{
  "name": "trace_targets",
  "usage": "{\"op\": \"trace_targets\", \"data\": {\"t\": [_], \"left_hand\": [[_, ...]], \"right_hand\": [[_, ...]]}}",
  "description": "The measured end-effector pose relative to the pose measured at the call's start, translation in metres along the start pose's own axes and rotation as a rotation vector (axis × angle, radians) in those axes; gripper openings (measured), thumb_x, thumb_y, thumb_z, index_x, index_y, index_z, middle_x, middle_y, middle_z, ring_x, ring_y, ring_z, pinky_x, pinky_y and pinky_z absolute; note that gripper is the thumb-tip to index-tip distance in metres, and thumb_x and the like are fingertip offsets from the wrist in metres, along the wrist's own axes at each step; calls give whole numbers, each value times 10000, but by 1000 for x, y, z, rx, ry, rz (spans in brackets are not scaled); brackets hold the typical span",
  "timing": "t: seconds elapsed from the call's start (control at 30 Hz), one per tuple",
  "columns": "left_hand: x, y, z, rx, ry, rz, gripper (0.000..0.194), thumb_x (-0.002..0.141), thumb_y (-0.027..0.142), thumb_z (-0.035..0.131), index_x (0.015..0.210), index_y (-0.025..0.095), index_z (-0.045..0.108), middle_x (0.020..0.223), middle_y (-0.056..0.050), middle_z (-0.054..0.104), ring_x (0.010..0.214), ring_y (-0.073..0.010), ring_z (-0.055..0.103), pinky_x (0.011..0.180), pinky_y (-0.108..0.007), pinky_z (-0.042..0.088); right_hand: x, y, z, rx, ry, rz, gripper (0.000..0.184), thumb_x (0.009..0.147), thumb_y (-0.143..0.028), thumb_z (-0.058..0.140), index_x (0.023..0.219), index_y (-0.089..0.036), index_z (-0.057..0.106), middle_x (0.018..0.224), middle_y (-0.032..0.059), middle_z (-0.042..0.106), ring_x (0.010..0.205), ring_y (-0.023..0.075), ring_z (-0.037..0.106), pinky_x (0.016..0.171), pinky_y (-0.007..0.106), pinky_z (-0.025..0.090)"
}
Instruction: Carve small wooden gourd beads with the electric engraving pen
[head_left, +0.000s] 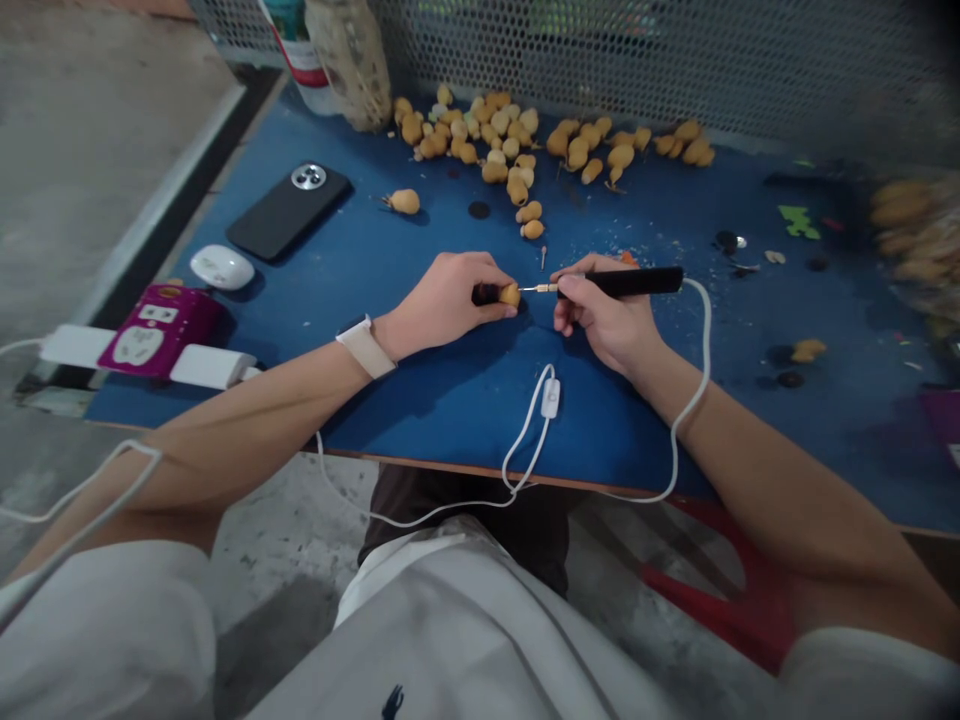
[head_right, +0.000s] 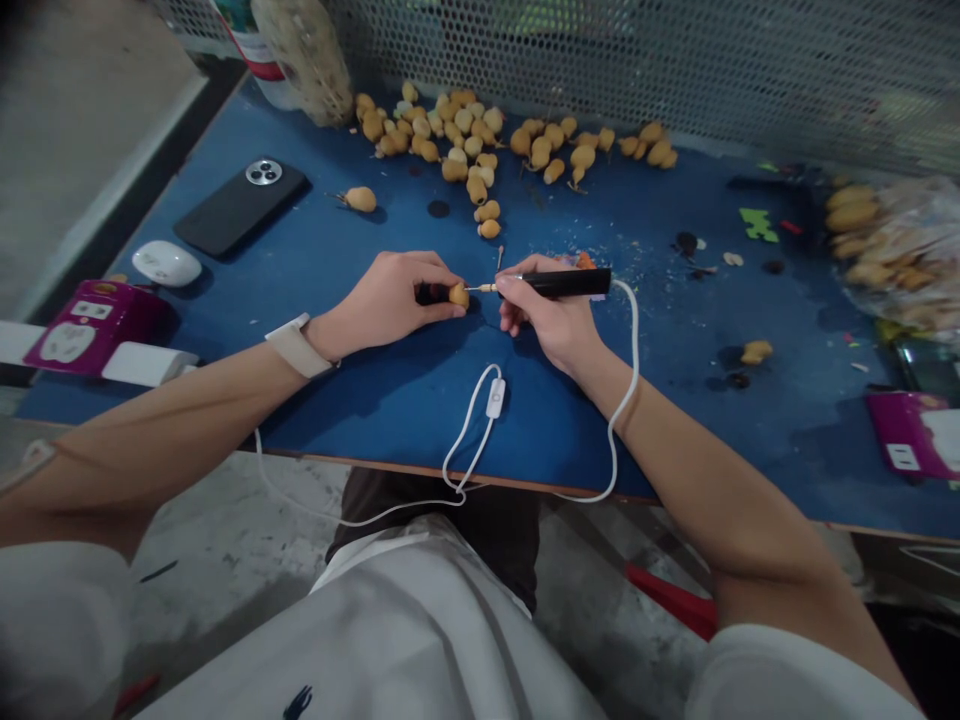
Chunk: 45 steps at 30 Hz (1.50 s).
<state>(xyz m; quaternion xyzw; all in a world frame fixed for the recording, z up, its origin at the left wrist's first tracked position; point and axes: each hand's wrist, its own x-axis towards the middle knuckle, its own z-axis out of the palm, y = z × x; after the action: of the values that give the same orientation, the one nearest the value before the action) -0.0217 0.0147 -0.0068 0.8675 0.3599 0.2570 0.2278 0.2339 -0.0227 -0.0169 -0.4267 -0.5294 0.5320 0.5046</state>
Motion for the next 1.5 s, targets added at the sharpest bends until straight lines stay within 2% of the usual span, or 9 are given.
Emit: {"op": "trace_targets", "data": {"t": [0.23,0.5,0.8,1.07,1.37,1.5], "left_hand": [[0,0,0,7,3,-5,146,1017,375,832,1034,244,896,1079,-58,871,874,-202,763,861,-344,560],[0,-2,2,3,14,4,146,1013,380,834,1018,245,890,1066,-50,873,869,-192,761,835,-322,555],[0,-1,2,18,16,11,136,1020,355,830,1008,235,893,1059,-58,867,833,-185,741,805,-326,538],[0,-3,3,26,11,15,156,1030,374,807,1022,245,896,1064,-52,863,840,-185,746,815,-330,542],[0,-4,3,27,4,7,172,1042,398,811,1013,243,882,1077,-50,864,854,-198,758,846,-358,564],[-1,-2,1,20,6,6,169,1042,395,817,1003,241,876,1061,-42,860,862,-196,757,866,-353,559]], "right_hand": [[0,3,-2,-26,-8,-8,493,834,-697,1016,876,-275,764,627,-38,689,520,137,655,473,268,552],[1,4,-4,-34,-17,2,565,769,-744,1042,868,-261,766,618,-46,690,507,130,658,477,261,562],[2,6,-4,-47,-14,-10,521,817,-710,1016,883,-262,758,624,-46,681,512,132,657,482,264,566],[0,2,0,-54,6,7,427,854,-611,995,864,-256,758,622,-38,687,511,128,649,478,263,559],[0,4,-2,-45,1,-6,547,788,-735,1032,881,-262,773,629,-44,692,520,131,656,488,264,574],[-1,3,-2,-35,3,3,544,788,-714,1045,880,-255,768,629,-41,690,520,134,664,490,267,579]]}}
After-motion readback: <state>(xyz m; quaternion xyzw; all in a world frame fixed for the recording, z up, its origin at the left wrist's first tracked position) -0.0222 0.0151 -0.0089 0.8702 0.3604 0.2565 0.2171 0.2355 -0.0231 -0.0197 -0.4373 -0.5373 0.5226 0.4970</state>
